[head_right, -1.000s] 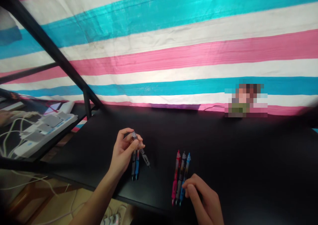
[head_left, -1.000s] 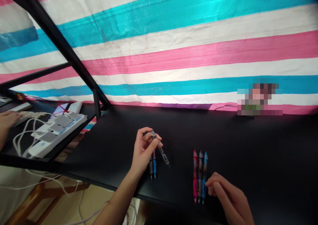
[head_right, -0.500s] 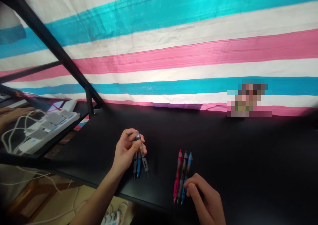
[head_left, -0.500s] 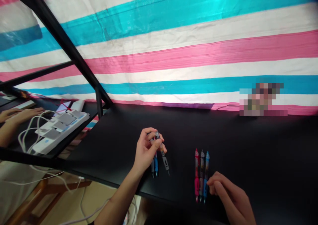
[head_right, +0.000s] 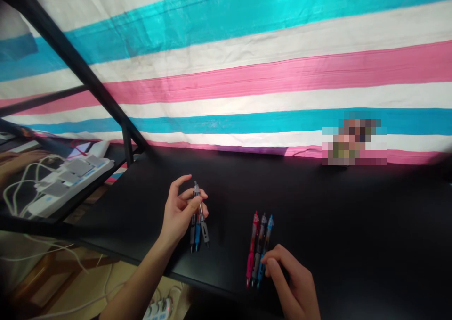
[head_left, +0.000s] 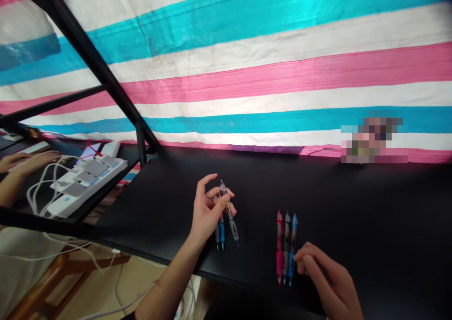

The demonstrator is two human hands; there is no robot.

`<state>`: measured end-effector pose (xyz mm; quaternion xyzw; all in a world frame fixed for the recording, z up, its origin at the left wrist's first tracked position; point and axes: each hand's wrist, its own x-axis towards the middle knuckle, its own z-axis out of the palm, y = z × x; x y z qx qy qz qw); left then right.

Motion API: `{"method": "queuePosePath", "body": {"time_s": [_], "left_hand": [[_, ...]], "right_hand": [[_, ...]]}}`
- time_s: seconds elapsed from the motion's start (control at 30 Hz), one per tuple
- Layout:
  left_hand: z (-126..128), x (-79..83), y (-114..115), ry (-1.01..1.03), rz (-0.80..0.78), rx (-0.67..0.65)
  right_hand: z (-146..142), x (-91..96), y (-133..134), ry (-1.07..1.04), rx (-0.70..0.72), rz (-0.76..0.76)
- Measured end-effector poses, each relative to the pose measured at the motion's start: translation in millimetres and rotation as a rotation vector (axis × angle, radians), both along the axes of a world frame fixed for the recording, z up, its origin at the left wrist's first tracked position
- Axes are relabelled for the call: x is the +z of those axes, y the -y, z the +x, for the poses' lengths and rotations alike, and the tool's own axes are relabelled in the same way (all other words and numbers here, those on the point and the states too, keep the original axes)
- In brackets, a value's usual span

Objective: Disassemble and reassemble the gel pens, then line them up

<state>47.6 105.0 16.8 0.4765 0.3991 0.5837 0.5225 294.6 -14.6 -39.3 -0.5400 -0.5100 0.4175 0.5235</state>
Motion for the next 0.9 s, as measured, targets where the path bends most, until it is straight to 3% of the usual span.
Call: {"method": "queuePosePath", "body": {"time_s": [0.9], "left_hand": [[-1.7,-7.0,-0.4,0.002,0.004,0.04]], "right_hand": [[1.9,2.0,-0.3,0.032,0.016,0.007]]}}
